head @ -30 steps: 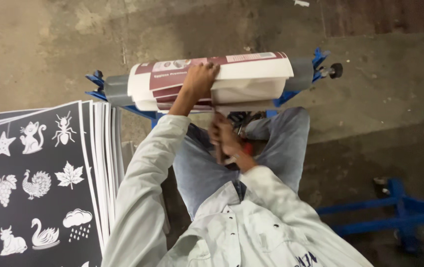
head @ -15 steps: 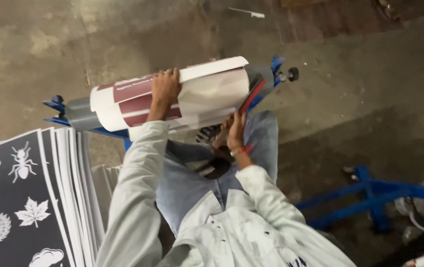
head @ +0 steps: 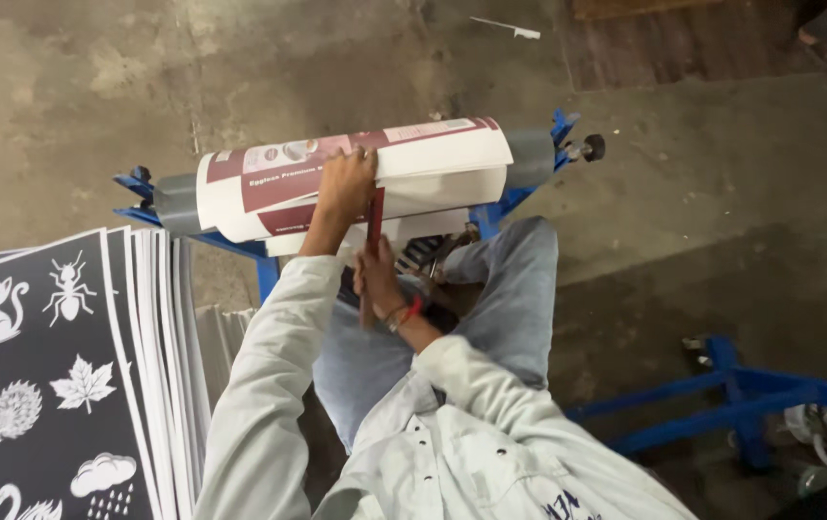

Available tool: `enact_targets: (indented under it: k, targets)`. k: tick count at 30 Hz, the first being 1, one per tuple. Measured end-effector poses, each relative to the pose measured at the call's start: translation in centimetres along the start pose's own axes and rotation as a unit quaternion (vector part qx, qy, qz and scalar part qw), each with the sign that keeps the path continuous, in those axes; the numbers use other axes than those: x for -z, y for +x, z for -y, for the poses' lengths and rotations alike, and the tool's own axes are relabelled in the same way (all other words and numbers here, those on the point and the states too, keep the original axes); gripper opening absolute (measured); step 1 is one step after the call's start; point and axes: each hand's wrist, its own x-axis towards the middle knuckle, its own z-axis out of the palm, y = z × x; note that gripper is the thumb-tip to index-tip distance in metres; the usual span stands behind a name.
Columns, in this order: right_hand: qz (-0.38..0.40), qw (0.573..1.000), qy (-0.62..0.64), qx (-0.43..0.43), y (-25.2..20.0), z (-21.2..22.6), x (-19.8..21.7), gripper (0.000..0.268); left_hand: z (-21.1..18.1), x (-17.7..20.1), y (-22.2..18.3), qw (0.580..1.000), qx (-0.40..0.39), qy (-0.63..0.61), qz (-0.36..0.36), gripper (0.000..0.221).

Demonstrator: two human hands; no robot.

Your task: The person places printed sheets into a roller machine, applies pressure with a handheld tool, and then removes and stacks the folded packaging material.

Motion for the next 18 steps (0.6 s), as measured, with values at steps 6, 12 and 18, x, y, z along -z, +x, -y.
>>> enact_targets:
  k: [6, 12, 18]
  targets:
    - [-0.017, 0.994, 0.007, -0.106, -0.9, 7.7, 0.6, 0.012, -0.2, 0.9, 0.5, 0.999, -0.021, 0.011, -0.042, 0.034]
    - [0.157, 0.969, 0.127, -0.141, -1.5, 13.9, 8.1, 0.025, -0.1, 0.8, -0.8, 0.995, -0.054, 0.005, -0.084, 0.082]
    - [0.077, 0.991, 0.010, -0.107, 0.0, 11.6, 8.7, 0.015, 0.5, -1.1, 1.2, 0.996, -0.011, 0.033, -0.086, 0.039]
